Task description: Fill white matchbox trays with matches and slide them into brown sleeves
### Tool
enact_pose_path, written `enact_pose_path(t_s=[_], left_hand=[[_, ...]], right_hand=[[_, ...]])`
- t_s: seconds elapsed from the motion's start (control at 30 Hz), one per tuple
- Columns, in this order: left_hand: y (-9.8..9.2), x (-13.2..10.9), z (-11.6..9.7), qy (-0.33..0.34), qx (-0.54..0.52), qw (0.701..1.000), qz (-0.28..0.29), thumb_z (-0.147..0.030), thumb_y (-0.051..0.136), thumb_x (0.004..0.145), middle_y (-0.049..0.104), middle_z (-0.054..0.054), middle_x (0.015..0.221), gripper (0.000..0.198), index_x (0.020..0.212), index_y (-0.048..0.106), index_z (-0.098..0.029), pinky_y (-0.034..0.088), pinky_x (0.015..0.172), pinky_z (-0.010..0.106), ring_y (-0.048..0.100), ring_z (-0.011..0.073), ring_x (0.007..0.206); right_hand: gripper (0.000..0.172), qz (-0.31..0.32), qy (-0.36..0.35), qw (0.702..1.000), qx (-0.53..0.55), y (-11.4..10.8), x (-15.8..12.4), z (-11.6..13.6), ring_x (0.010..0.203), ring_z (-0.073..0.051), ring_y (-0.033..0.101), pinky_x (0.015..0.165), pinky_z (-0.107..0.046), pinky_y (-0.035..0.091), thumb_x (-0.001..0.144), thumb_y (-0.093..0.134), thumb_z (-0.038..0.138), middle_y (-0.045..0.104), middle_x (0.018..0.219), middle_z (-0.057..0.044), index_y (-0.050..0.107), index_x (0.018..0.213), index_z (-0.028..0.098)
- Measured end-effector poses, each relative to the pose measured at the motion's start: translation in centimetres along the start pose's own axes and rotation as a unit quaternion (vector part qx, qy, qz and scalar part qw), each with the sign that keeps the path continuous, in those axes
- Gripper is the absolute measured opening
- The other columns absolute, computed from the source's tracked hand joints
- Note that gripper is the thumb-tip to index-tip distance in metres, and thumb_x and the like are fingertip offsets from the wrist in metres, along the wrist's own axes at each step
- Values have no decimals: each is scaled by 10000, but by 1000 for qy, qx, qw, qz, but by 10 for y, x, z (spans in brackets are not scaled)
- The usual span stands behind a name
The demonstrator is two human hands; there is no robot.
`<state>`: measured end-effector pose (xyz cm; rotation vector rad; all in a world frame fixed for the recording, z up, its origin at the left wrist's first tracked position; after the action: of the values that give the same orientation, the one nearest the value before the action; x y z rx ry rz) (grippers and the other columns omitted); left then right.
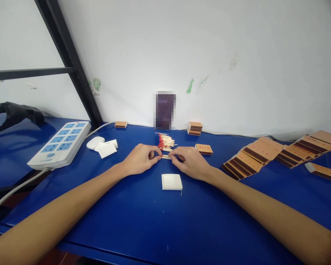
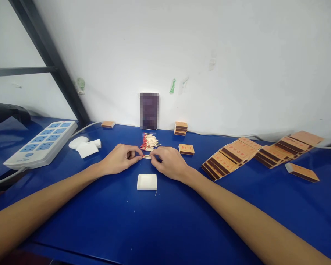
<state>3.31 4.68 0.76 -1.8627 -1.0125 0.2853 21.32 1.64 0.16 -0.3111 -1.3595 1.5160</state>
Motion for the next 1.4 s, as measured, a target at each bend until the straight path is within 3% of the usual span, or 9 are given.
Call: enact_pose_path(t_s=[0.23,0.47,0.73,1.03,1.4], left_hand=[[0,-2,-2,3,1,1000,0,-289,563,817,510,-75,565,272,1077,606,-223,338,518,225,463,90,498],[-1,-2,-2,-2,20,1000,0,-174,509,798,528,-66,585,316,1096,606,-211,371,568,236,476,95,522],[-3,-1,-1,10,145,987,-63,-194,469,831,570,23,800,280,1066,622,-187,411,779,347,502,191,790],[1,-3,1,45,142,988,-30,-229,438,891,536,40,915,292,1132,602,-213,416,783,341,490,192,853],[3,-3,0,79,139,987,14,-247,399,921,496,44,919,365,1249,561,-247,414,817,345,480,191,877]], right_hand=[[199,-9,-10,1000,3,0,0,0,538,-104,465,561,-240,321,851,498,194,605,642,0,696,841,174],[247,-15,54,997,-59,0,1,-2,631,-133,522,605,-265,342,873,479,227,649,778,-26,693,990,188],[298,15,62,994,-83,-1,2,-1,727,-161,579,653,-284,369,899,446,236,663,834,-42,693,1064,207],[260,5,39,997,-62,-1,1,0,725,-154,566,657,-281,359,898,460,211,657,811,-39,706,976,184],[233,-3,10,999,-40,0,1,-1,693,-145,538,650,-276,352,888,469,195,640,768,-31,698,932,180]])
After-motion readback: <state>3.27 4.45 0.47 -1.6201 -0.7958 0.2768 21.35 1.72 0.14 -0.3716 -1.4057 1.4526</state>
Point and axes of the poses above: each hand's wrist, its own x-axis towards the middle knuckle, its own y-axis out of the palm, z = x × y, the point moved 3 cm from there along x, towards the middle knuckle
